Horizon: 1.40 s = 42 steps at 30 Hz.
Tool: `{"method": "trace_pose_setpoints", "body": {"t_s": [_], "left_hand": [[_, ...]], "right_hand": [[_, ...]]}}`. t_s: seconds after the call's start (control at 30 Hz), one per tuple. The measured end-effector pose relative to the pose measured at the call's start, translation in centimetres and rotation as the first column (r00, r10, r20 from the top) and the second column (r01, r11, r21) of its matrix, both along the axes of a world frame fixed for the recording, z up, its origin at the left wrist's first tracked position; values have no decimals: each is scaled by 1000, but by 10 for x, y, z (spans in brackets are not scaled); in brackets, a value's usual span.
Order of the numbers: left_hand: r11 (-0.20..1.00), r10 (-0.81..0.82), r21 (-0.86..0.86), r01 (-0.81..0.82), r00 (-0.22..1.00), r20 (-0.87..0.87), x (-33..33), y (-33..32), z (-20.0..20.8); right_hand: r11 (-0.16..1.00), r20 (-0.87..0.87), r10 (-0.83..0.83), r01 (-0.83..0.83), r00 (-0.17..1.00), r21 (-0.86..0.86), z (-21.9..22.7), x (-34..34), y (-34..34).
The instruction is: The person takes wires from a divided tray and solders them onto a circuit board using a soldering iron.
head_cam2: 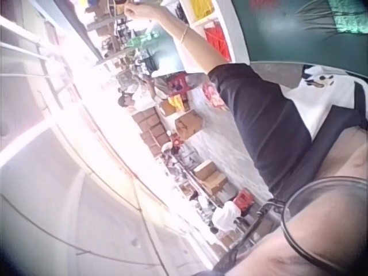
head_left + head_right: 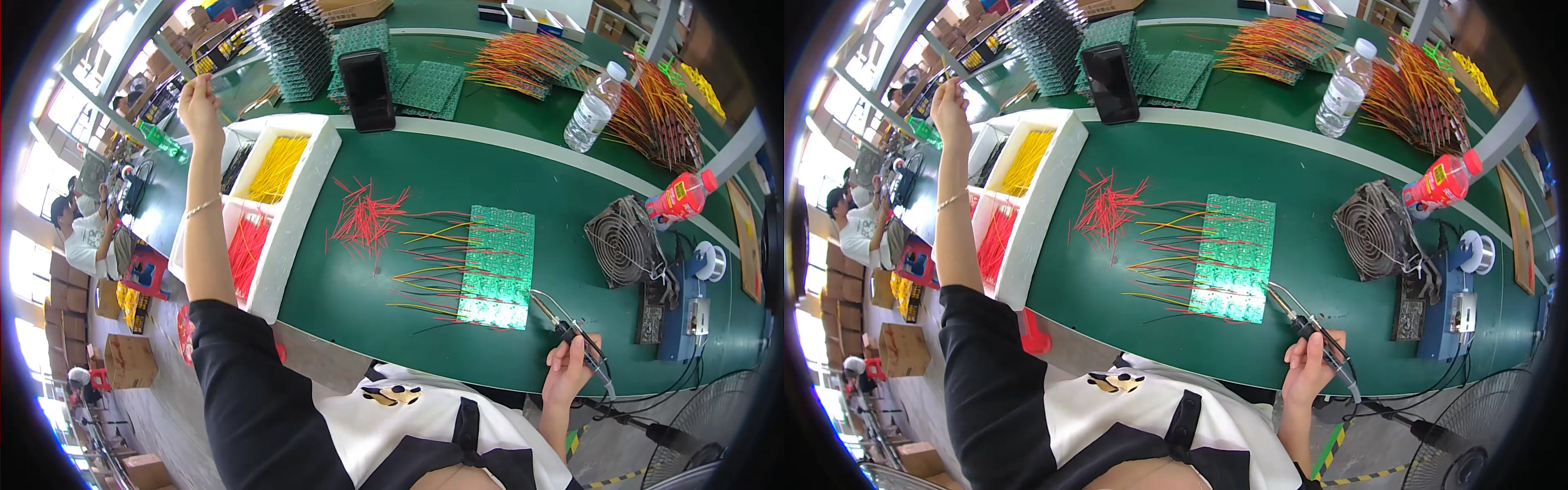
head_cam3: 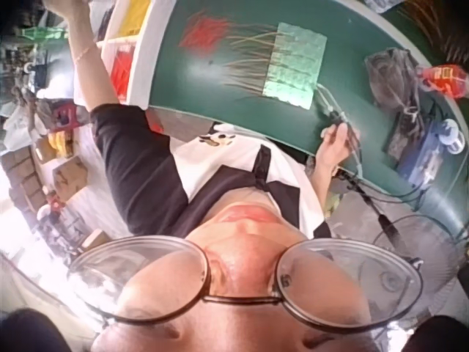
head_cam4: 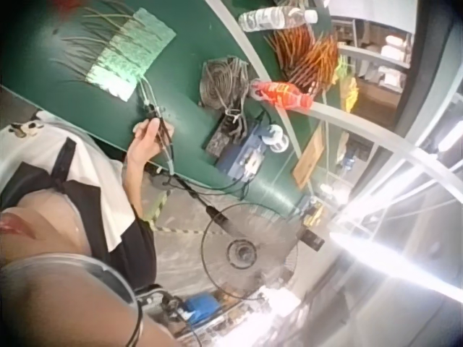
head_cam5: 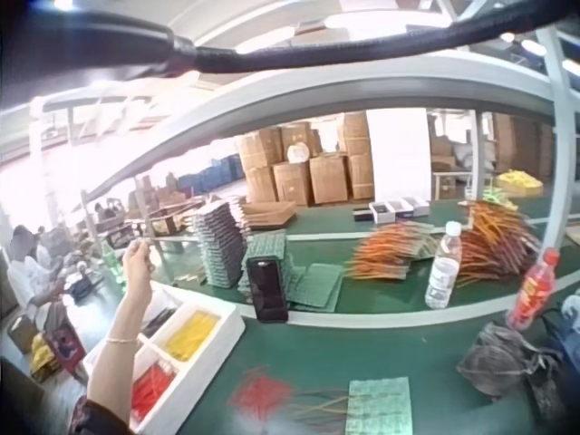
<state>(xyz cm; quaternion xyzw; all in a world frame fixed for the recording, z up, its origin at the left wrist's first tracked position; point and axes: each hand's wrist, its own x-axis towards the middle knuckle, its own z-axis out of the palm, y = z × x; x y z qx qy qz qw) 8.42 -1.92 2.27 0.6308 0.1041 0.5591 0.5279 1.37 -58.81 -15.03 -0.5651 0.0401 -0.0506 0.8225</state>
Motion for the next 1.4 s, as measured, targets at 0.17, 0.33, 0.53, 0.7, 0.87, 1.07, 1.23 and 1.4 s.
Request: {"method": "trace_pose_setpoints", "body": {"t_s": [0.17, 0.33, 0.53, 0.7, 0.87, 1.07, 1.23, 1.4], "left_hand": [[926, -111, 230, 299, 799, -591, 31, -96, -36], [611, -128, 344, 713, 518, -846, 60, -249, -100], [562, -296, 142, 815, 359, -885, 60, -279, -149], [552, -487, -90, 829, 233, -842, 54, -280, -152], [533, -654, -230, 814, 224, -723, 47, -277, -152], [486, -775, -488, 725, 100, -624, 30, -272, -142], [633, -463, 76, 771, 455, -760, 23, -226, -113], [790, 403, 596, 147, 609, -684, 5, -101, -45]], "right_hand": [[997, -28, 11, -9, 1000, 73, -3, 4, 0], [996, -31, -56, 58, 998, 63, 0, 6, -1], [994, -33, -56, 59, 998, 92, 1, 2, -9], [998, -52, -11, 14, 999, 55, 3, 7, -7], [992, -50, 105, -101, 993, 82, 4, 22, -11], [988, 45, 144, -146, 989, 46, 30, 58, -4], [987, 62, 159, -158, 985, -27, 26, 79, 11], [995, -41, 95, -95, 995, 24, 9, 83, 7]]}}
